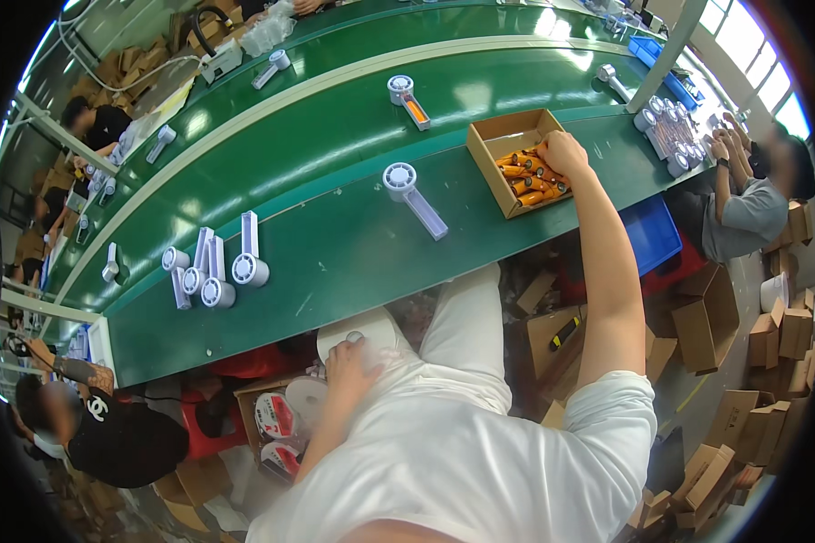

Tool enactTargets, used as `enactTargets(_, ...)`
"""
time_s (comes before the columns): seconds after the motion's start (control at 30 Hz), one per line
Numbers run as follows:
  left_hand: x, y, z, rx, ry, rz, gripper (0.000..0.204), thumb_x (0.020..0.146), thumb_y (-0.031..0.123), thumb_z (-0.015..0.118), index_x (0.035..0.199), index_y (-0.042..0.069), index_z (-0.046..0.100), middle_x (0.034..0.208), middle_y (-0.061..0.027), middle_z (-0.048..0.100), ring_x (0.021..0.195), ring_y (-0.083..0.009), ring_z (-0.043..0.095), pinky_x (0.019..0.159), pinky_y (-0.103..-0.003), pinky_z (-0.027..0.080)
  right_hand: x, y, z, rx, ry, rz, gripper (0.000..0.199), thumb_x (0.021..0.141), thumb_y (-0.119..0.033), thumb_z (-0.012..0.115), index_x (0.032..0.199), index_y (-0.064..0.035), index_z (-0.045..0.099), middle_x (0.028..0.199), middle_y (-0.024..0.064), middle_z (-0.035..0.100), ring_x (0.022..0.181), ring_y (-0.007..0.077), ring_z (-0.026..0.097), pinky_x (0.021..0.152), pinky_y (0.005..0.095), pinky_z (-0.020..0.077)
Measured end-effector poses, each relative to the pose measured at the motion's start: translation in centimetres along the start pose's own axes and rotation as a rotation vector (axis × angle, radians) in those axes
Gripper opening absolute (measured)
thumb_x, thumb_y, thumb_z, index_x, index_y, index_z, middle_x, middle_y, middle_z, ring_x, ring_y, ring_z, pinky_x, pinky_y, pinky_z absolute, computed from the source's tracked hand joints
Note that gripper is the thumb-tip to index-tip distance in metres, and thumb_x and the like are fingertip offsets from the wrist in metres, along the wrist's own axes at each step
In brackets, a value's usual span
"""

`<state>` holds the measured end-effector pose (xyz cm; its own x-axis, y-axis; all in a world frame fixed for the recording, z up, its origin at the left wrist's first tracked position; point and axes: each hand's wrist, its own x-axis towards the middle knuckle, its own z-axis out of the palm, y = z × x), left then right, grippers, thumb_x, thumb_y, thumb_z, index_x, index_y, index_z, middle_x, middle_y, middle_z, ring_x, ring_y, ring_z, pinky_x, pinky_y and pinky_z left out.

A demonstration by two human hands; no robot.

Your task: Assembling small handheld portable fans at a production line station by joining heads to handles and securing components.

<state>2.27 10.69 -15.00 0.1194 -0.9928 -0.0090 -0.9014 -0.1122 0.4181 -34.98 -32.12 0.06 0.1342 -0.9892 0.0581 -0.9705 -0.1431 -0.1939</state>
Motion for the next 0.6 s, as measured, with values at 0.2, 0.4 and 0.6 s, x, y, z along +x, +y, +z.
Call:
enactTargets(0.2, 0.2, 0.8, -0.8, 0.179, -0.096, 0.113, 0.079, 0.069, 0.046, 0.077, 0.134, 0.01, 0.051, 0.116, -0.014, 0.056, 0.109, -0.0348, 0.046, 0.089, -0.047, 0.039, 0.1, 1.7, -0.1, 0.42, 0.568, 0.072, 0.032, 0.093, -0.024, 0.058, 0.117, -0.0027, 0.062, 0.104, 0.0183, 0.064, 0.098, 0.0311, 0.063, 0.088, 0.0394, 0.0484)
enactTargets(0.4, 0.5, 0.6, -2.6, 0.092, -0.221, 0.082, 0.08, 0.07, 0.044, 0.077, 0.137, 0.01, 0.048, 0.117, -0.0187, 0.058, 0.114, -0.0385, 0.046, 0.095, -0.047, 0.037, -7.0, -4.8, -5.0, 1.833, 0.173, 0.038, 0.033, 0.103, -0.023, 0.045, 0.125, -0.002, 0.055, 0.111, 0.0102, 0.061, 0.093, 0.0217, 0.063, 0.088, 0.0355, 0.0504)
enactTargets(0.6, 1.1, 4.9, -12.1, -0.459, -0.437, 0.105, 0.083, 0.077, 0.042, 0.075, 0.142, 0.005, 0.039, 0.125, -0.024, 0.056, 0.111, -0.036, 0.056, 0.099, -0.044, 0.039, -12.1, -8.2, -7.6, 1.861, -0.204, 0.215, 0.036, 0.104, -0.028, 0.042, 0.127, -0.0039, 0.053, 0.103, 0.0096, 0.061, 0.079, 0.0165, 0.061, 0.076, 0.0309, 0.0532)
